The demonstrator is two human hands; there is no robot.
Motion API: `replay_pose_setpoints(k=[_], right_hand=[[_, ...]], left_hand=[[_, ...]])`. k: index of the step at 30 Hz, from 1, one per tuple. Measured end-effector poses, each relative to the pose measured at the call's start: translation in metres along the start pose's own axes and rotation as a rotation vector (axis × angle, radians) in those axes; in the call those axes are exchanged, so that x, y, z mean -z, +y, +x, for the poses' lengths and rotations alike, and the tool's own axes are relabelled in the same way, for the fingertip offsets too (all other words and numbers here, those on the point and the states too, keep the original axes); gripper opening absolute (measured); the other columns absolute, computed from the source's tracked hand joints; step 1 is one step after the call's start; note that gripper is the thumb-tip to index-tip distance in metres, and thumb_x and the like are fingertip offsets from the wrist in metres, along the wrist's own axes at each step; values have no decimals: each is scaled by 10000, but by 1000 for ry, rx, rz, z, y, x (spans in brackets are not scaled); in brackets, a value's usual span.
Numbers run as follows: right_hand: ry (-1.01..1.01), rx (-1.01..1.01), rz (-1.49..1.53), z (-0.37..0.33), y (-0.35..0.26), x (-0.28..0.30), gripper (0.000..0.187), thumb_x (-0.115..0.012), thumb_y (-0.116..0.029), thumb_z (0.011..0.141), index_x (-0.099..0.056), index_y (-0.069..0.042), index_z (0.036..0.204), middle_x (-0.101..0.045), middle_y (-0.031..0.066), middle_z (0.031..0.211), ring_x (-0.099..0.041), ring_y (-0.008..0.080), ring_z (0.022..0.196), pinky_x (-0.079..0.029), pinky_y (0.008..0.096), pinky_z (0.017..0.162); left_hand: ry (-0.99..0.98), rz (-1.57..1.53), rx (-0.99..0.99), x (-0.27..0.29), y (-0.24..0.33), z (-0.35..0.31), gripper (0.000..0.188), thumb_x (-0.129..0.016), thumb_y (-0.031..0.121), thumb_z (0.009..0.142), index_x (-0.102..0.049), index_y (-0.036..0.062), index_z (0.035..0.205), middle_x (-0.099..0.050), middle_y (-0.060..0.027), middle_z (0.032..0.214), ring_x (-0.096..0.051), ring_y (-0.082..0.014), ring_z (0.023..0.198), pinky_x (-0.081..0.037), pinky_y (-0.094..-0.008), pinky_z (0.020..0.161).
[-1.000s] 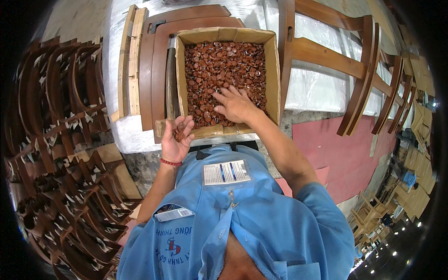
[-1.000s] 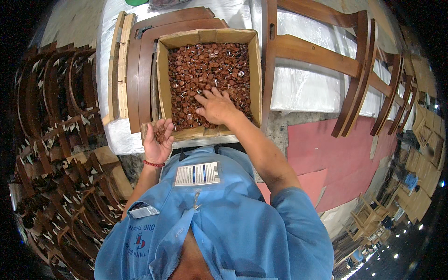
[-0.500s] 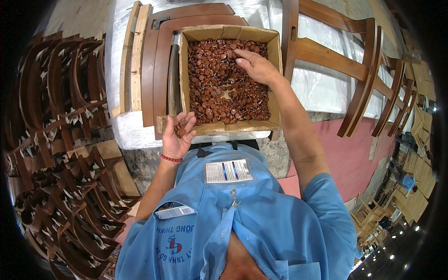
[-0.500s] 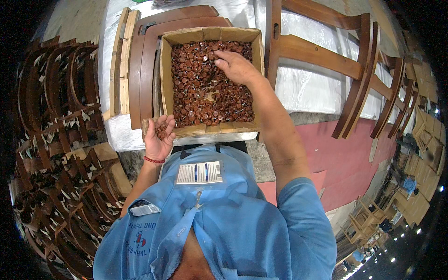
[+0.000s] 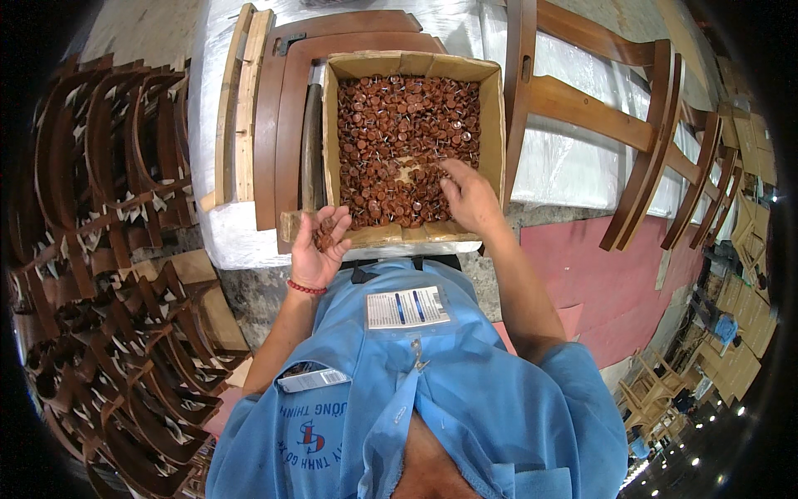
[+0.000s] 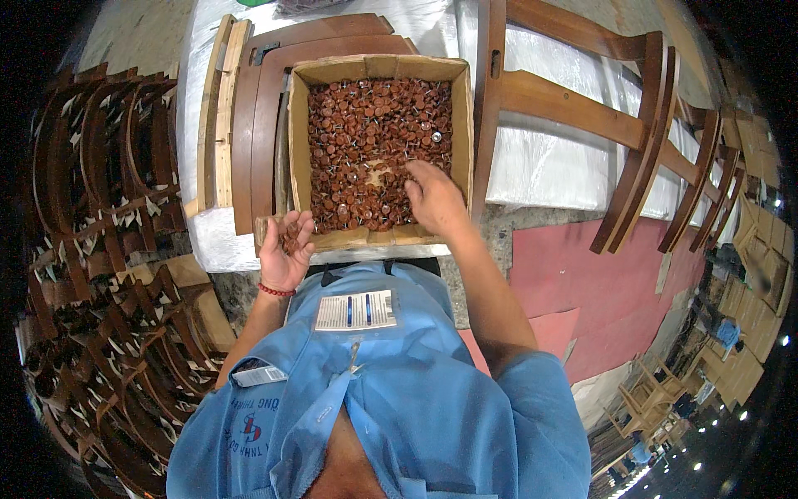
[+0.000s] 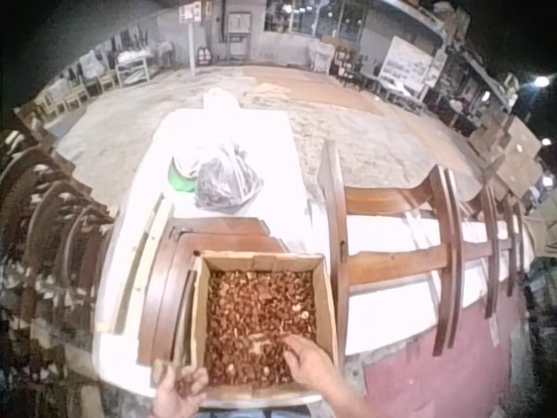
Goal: The person repeatedly picks small reddish-brown fasteners from a cardboard box, transfers them between hands, and returns them to the box. The hands remain in frame throughout, handling the fasteners one at a time or in small handfuls.
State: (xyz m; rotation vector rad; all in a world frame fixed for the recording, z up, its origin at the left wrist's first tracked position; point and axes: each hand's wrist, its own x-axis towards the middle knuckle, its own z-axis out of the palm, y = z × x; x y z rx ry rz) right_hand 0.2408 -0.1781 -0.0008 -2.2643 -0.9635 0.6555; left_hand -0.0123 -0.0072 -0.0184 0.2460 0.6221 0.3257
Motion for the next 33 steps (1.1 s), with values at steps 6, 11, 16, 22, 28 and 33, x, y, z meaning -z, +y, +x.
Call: replay_pose_setpoints(k=[6,11,16,22,28,33], right_hand=[[-24,-41,-19,-19,-6,-5,335,-546,-150,878,-579,9,1172,-599,241,1149,-555,387,1095,-446,425,949],[-78,-196,24,-2,-9,-2,322,-521,-173,884,-585,-6,1151,-628,233,1049,-587,393,1005,-467,464,878],[-14,-23,-21,5,-7,-16,316,-524,-165,868,-602,-20,1139,-636,220,1047,-609,371,963,-481,448,864],[-124,21,-140,7,-8,-33,303,-556,-113,792,-611,25,1056,-638,233,952,-617,386,888,-501,455,819],[-200,26,-59,0,-20,-41,368,-552,-157,851,-563,-21,1193,-607,186,1078,-558,363,1059,-429,438,957],[-271,160,-97,0,-26,-49,375,-566,-239,865,-568,-23,1171,-601,186,1096,-539,355,1092,-422,447,957]], left_hand=[[16,-7,12,-1,0,-1,468,-384,436,995,-549,46,1192,-591,-144,1222,-616,-230,1082,-591,-354,756],[17,-4,13,-3,1,0,471,-381,434,995,-527,42,1211,-570,-150,1242,-605,-235,1090,-591,-356,759],[168,115,35,4,4,-6,527,-400,480,978,-509,45,1255,-548,-153,1287,-527,-249,1196,-485,-399,897],[162,284,-35,6,2,6,599,-421,531,954,-504,49,1300,-499,-113,1346,-425,-246,1257,-313,-420,1045],[131,108,-47,8,2,9,457,-417,422,990,-560,27,1172,-624,-118,1166,-648,-189,965,-602,-293,634],[149,95,-34,-6,4,6,452,-428,425,988,-572,30,1156,-630,-129,1153,-636,-178,957,-569,-270,639]])
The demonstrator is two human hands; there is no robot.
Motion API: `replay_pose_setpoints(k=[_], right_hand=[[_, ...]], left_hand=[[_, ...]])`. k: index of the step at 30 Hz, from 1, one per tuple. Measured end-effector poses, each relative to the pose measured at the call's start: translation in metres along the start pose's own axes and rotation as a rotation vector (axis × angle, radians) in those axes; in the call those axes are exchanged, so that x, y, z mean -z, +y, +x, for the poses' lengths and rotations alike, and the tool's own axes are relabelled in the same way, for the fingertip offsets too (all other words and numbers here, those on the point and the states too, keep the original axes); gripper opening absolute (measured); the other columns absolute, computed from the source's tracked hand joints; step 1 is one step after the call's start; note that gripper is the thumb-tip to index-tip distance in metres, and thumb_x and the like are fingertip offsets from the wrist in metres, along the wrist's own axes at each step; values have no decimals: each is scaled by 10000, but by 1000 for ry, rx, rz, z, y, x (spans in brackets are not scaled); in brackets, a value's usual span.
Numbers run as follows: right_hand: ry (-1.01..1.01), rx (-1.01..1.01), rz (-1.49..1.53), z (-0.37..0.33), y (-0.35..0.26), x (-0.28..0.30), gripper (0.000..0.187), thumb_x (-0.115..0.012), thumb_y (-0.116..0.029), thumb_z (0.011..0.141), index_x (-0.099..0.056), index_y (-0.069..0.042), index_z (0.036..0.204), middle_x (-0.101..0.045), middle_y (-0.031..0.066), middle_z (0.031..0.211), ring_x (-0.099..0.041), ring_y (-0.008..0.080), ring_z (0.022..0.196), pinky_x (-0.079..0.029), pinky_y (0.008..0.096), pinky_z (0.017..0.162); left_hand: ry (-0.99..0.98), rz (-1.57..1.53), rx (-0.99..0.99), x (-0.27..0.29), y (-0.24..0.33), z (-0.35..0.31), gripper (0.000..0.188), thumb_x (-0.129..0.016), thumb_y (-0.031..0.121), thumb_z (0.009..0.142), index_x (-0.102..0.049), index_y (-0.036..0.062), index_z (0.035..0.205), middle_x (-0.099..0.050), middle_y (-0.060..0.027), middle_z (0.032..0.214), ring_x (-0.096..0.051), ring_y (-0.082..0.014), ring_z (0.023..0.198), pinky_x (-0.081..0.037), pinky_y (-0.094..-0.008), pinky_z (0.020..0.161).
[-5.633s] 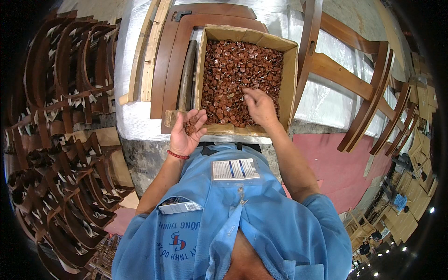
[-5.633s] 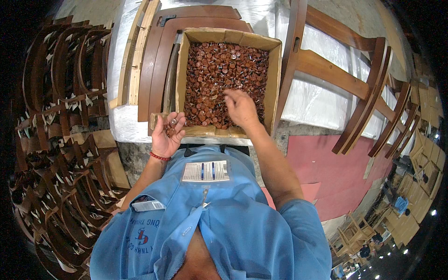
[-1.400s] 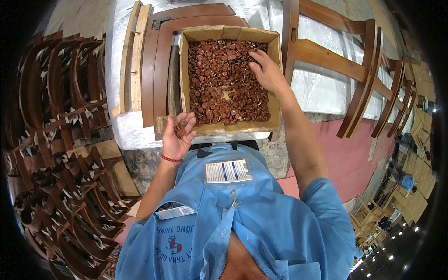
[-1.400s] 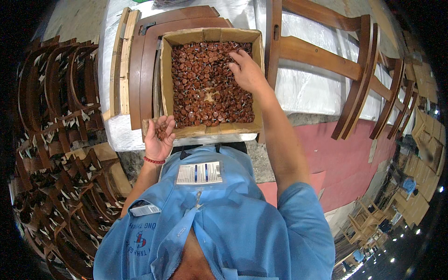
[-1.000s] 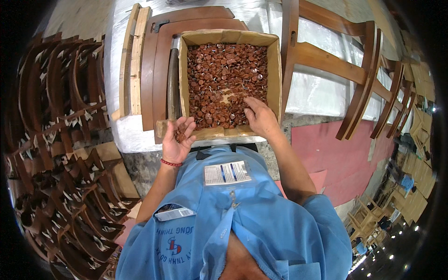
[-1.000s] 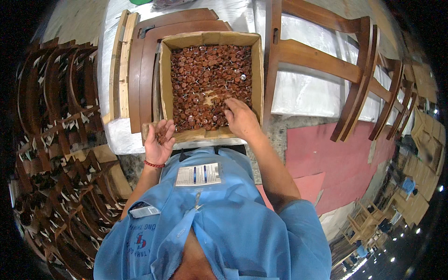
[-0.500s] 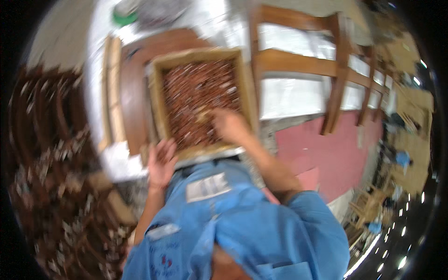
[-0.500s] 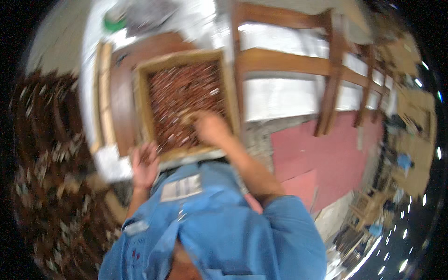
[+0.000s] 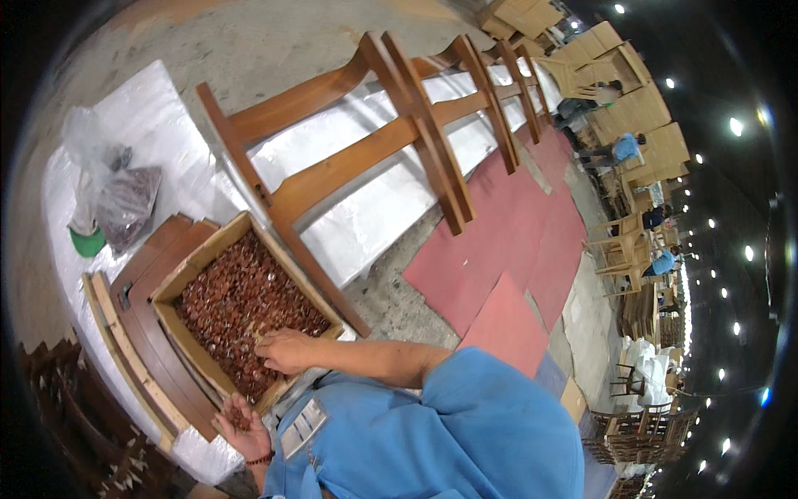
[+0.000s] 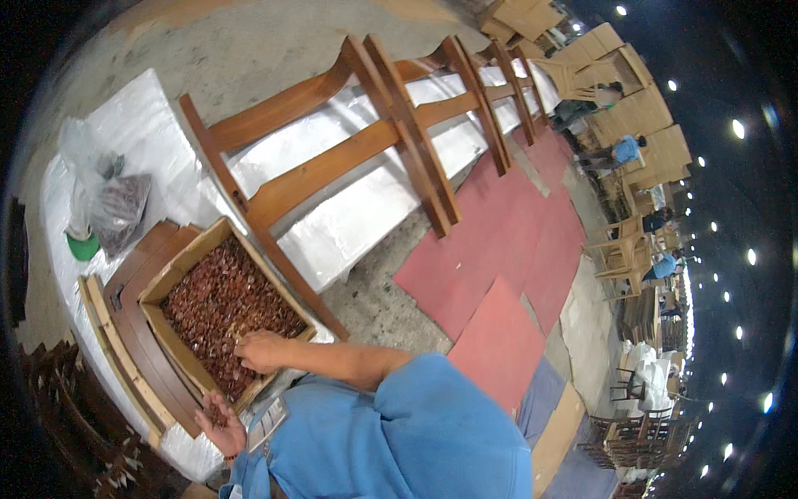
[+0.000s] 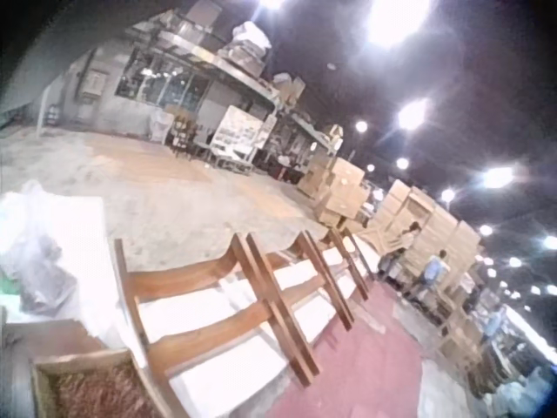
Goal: The person repeatedly picks small reddish-brown fasteners from a cardboard box, transfers them between hands, and returns them to the box. The hands remain in frame throughout, handling the fasteners one at a time or in small handfuls.
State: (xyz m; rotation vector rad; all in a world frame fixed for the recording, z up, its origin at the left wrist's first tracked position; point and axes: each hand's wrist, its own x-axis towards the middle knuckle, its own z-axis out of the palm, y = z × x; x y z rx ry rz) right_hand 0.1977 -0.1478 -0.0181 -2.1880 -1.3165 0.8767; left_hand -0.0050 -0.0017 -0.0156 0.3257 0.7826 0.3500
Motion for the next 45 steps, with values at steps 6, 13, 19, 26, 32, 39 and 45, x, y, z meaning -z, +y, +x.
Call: replay_pose_setpoints(k=[6,13,19,26,32,39,45], right_hand=[[57,253,6,13,-1,-13,457,-586,-382,848,-598,-30,1138,-583,174,1145,-505,348,1133,-408,454,969],[-300,-29,-194,15,-22,2,624,-463,-508,916,-421,-90,1377,-387,145,1436,-338,339,1340,-289,492,1086],[-365,35,-233,34,-27,-4,658,-436,-520,932,-361,-90,1423,-309,179,1485,-268,372,1375,-245,490,1108],[-329,-7,-324,69,-33,-3,642,-395,-526,942,-327,-134,1445,-288,185,1491,-273,360,1373,-248,490,1102],[-184,7,-200,100,-13,31,663,-364,-543,956,-264,-137,1471,-268,193,1503,-234,344,1401,-261,446,1120],[-9,-58,261,107,29,86,559,-424,-483,956,-474,-98,1358,-442,159,1416,-406,306,1320,-307,362,1092],[194,-64,353,85,61,93,436,-554,-337,922,-569,-68,1266,-478,162,1389,-427,275,1311,-322,340,1078]], left_hand=[[2,278,-6,4,1,-7,485,-513,460,938,-588,47,1179,-605,-110,1208,-557,-195,1101,-439,-304,874],[-120,-136,76,9,-6,-3,478,-377,447,993,-538,38,1181,-580,-172,1224,-600,-259,1096,-591,-390,767],[-162,-150,52,10,-8,-4,484,-369,444,996,-537,35,1194,-581,-167,1225,-604,-249,1091,-585,-388,777],[-166,-141,50,8,-7,-5,477,-362,435,1001,-544,39,1196,-582,-164,1227,-594,-246,1108,-579,-379,789],[-176,-145,43,9,-8,-5,472,-359,429,1003,-544,37,1191,-579,-167,1233,-598,-247,1105,-578,-378,793],[-169,-151,27,9,-10,-5,465,-372,428,1000,-549,35,1174,-580,-171,1231,-601,-245,1101,-583,-375,784],[-181,-167,18,11,-11,-4,461,-374,428,999,-560,40,1166,-589,-165,1220,-607,-237,1094,-584,-372,779]])
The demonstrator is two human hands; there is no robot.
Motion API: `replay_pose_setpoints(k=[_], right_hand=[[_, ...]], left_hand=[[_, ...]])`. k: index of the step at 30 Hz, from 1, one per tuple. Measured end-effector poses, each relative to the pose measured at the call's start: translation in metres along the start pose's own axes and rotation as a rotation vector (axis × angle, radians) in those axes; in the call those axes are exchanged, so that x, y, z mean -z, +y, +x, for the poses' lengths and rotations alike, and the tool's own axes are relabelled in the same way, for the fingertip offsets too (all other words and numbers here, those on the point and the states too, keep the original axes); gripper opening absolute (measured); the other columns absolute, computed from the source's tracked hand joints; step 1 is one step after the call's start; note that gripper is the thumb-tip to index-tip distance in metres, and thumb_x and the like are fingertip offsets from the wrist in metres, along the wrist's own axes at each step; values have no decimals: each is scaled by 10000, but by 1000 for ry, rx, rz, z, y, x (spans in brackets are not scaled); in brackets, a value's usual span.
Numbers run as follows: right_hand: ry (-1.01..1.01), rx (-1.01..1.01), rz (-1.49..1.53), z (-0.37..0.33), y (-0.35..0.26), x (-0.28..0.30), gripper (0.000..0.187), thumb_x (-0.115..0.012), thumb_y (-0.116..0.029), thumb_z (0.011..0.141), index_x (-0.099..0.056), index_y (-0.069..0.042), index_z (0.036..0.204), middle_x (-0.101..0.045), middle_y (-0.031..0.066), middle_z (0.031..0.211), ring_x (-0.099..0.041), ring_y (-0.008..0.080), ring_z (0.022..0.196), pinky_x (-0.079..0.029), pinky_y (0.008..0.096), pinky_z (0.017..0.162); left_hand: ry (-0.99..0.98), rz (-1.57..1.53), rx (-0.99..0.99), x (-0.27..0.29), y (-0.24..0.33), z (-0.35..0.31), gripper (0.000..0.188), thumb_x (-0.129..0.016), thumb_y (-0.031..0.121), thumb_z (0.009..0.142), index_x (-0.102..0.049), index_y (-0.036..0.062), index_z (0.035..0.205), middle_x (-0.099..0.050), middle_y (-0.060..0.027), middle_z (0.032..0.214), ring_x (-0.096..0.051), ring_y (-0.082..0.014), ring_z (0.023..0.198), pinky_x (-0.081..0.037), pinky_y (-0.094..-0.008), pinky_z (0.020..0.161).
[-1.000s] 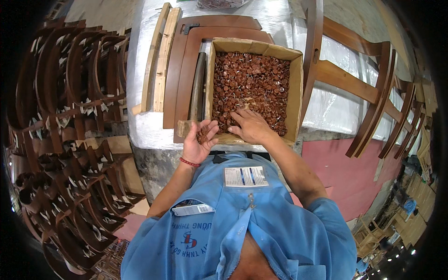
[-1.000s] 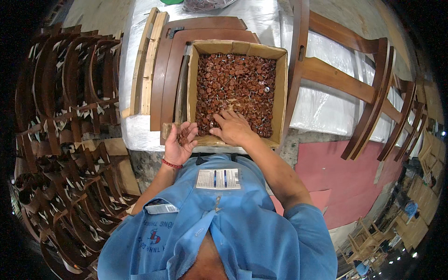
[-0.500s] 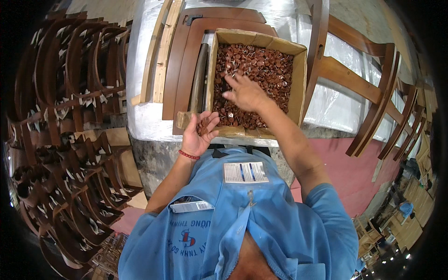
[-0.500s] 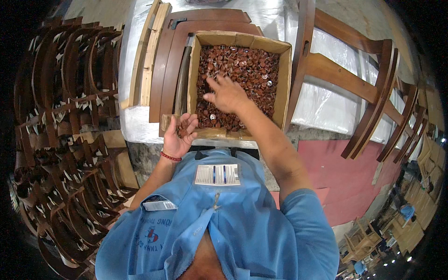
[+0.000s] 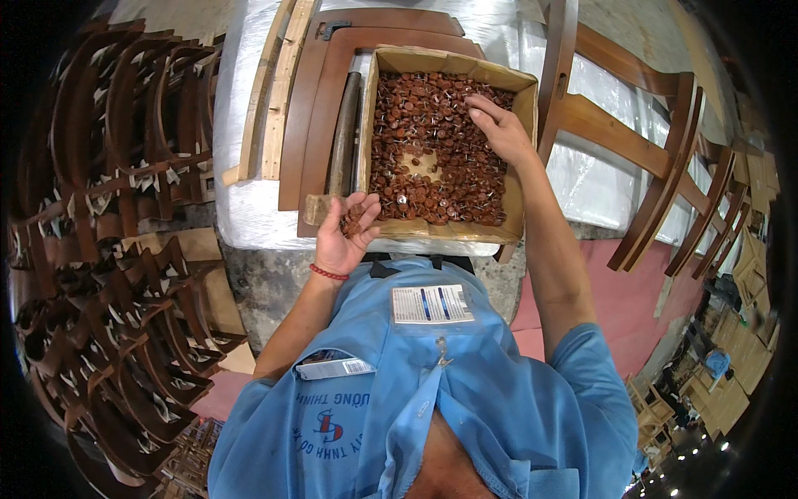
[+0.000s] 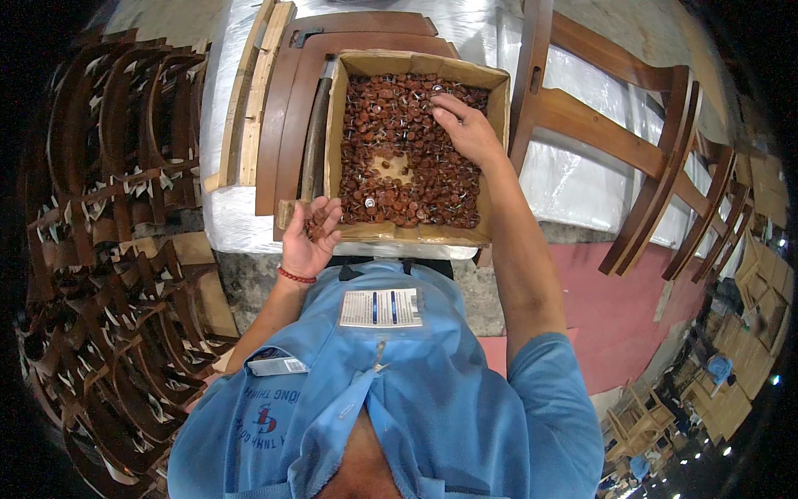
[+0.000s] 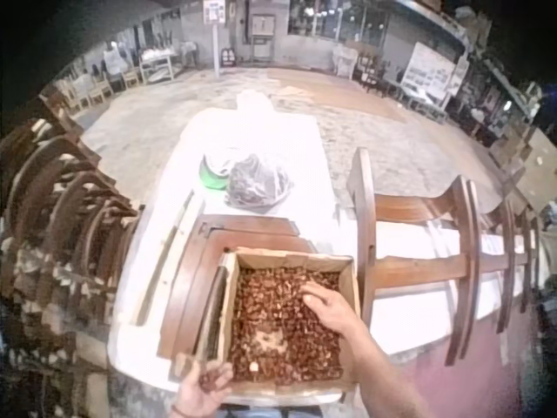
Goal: The person repeatedly picks small reddish-brown fasteners from a cardboard box, transfers them between hands, and returns them to the box. The hands remain in frame throughout, handling the fasteners one at a time or in small handfuls.
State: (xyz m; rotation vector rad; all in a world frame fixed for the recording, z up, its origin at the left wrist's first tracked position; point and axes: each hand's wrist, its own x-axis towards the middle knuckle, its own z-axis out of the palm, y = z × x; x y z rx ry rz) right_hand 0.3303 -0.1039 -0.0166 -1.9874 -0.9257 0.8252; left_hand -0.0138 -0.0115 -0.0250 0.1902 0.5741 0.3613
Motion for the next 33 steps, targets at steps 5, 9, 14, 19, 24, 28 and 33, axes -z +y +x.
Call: replay_pose_setpoints(k=[5,9,14,19,24,28,33], right_hand=[[125,-44,40,-34,5,3,390,-552,-240,932,-564,-48,1271,-531,136,1343,-458,241,1281,-331,318,1068],[98,-37,-42,-63,-9,-9,381,-548,-197,932,-546,-28,1274,-545,154,1321,-494,255,1248,-368,322,1040],[-158,25,-144,-91,-35,-40,378,-548,-219,925,-556,-14,1242,-554,195,1283,-528,326,1201,-403,361,1023],[-356,192,-273,-90,-47,-80,397,-563,-256,912,-564,-12,1225,-560,185,1261,-500,336,1208,-394,393,1025],[-435,305,-347,-70,-47,-102,392,-562,-273,911,-573,2,1189,-588,172,1196,-528,338,1138,-416,411,977],[-533,248,-433,-57,-50,-114,413,-560,-302,909,-566,-5,1195,-587,166,1191,-522,343,1131,-419,416,965],[-612,201,-535,-52,-52,-127,530,-517,-399,921,-480,-32,1302,-469,181,1350,-415,344,1266,-348,455,1030]], left_hand=[[-26,-39,11,2,1,1,462,-371,424,1001,-558,40,1177,-594,-164,1213,-617,-237,1079,-586,-372,778],[-30,-61,15,1,1,1,461,-371,420,1002,-557,37,1179,-596,-168,1210,-623,-240,1069,-589,-370,769],[-9,-87,24,0,1,0,461,-378,423,999,-556,38,1178,-598,-170,1204,-627,-241,1061,-593,-371,758],[-6,-99,29,2,1,1,463,-386,431,995,-558,41,1175,-602,-168,1196,-631,-240,1050,-595,-369,750],[-1,-107,23,3,1,1,467,-390,437,992,-554,42,1179,-608,-163,1187,-634,-234,1045,-595,-373,746],[1,-115,31,3,1,1,471,-387,439,992,-556,41,1177,-610,-158,1184,-635,-231,1044,-595,-376,751],[-24,-139,27,4,0,1,463,-372,417,1003,-576,38,1175,-617,-152,1187,-643,-227,1034,-596,-376,745]])
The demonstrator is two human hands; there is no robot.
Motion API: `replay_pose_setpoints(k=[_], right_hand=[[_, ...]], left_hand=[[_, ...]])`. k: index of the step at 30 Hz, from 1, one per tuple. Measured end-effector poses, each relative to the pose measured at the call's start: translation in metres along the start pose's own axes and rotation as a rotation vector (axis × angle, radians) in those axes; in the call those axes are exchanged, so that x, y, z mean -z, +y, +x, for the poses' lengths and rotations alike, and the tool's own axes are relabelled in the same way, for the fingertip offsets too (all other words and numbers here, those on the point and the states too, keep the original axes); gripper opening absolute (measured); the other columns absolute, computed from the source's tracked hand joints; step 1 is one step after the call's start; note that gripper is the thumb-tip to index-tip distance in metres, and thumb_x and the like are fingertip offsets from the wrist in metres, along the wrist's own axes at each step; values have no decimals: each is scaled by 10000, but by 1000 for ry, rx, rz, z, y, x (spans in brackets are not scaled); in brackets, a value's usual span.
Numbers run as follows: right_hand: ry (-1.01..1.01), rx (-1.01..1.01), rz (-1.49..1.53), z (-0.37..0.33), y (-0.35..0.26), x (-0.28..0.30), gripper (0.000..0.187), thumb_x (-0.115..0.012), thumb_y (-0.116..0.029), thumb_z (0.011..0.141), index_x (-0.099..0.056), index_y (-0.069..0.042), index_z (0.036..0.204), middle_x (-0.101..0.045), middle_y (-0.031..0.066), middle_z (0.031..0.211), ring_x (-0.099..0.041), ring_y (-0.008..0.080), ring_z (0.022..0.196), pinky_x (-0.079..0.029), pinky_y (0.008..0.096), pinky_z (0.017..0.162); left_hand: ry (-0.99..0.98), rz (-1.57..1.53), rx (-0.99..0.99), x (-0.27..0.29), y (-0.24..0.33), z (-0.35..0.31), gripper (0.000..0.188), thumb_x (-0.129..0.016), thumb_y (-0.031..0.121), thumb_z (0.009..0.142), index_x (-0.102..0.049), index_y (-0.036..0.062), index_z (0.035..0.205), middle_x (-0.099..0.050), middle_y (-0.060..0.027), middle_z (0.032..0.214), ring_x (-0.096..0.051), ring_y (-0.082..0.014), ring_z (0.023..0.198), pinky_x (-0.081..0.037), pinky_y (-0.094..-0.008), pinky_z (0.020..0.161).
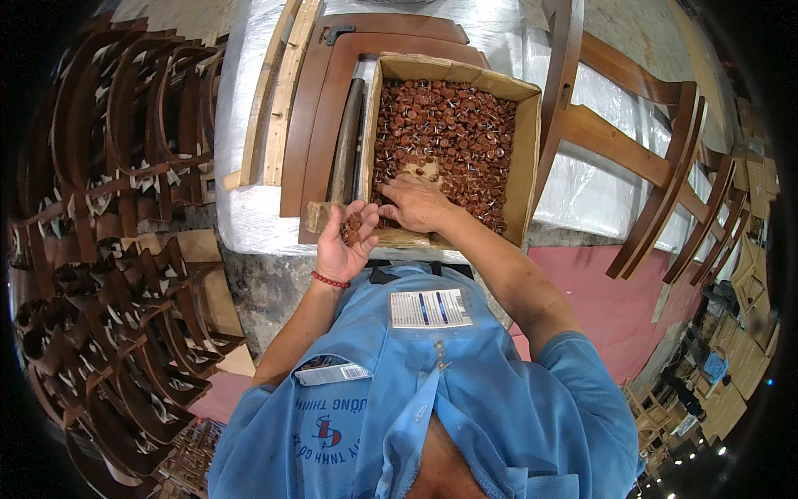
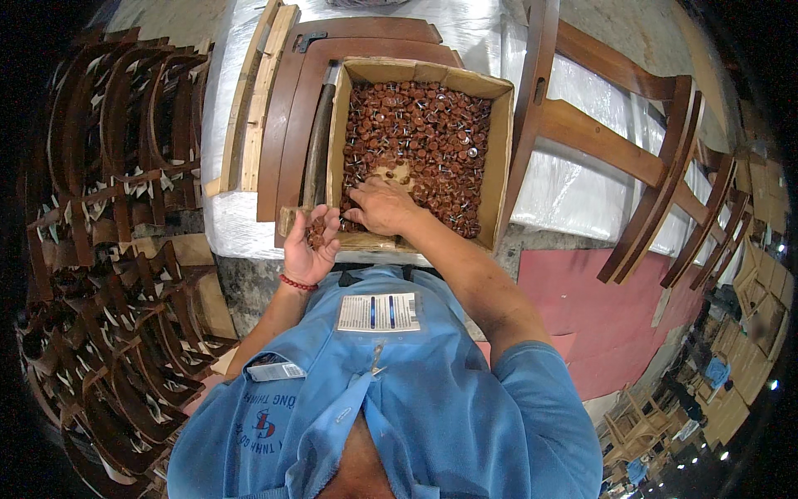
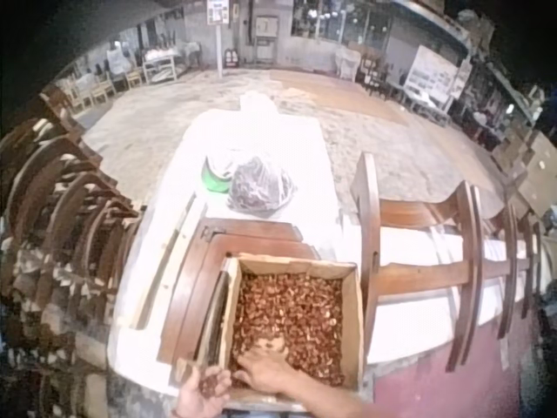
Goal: The person repeatedly picks small reddish-brown fasteners from a cardboard box, transfers them between hands, and returns them to the box. The hands remain in frame throughout, handling the fasteners one at a time or in small handfuls.
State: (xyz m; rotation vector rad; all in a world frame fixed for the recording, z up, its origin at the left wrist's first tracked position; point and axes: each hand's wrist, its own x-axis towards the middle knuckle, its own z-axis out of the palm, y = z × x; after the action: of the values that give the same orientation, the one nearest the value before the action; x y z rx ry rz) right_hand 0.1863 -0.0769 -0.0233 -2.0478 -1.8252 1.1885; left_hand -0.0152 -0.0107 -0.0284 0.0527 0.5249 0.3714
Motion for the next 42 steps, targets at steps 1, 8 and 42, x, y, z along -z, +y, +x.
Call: replay_pose_setpoints(k=[1,8,42], right_hand=[[48,8,-41,1,-2,-3,561,-499,-421,927,-449,-38,1333,-431,183,1388,-384,341,1297,-326,463,1047],[55,-89,-125,19,3,3,684,-427,-500,943,-307,-40,1435,-319,179,1481,-302,315,1373,-295,468,1056],[797,-324,658,-70,95,43,360,-474,-125,936,-521,-5,1273,-630,168,1174,-609,281,1089,-450,333,948]], left_hand=[[-5,-2,-1,0,0,0,463,-374,418,1002,-577,38,1174,-617,-151,1185,-644,-226,1033,-596,-376,744],[9,18,-11,1,0,-1,467,-372,427,1000,-565,38,1169,-611,-158,1187,-632,-238,1053,-592,-378,765],[-18,18,-2,0,0,1,454,-357,419,1006,-559,48,1172,-598,-159,1208,-623,-236,1064,-585,-377,772]])
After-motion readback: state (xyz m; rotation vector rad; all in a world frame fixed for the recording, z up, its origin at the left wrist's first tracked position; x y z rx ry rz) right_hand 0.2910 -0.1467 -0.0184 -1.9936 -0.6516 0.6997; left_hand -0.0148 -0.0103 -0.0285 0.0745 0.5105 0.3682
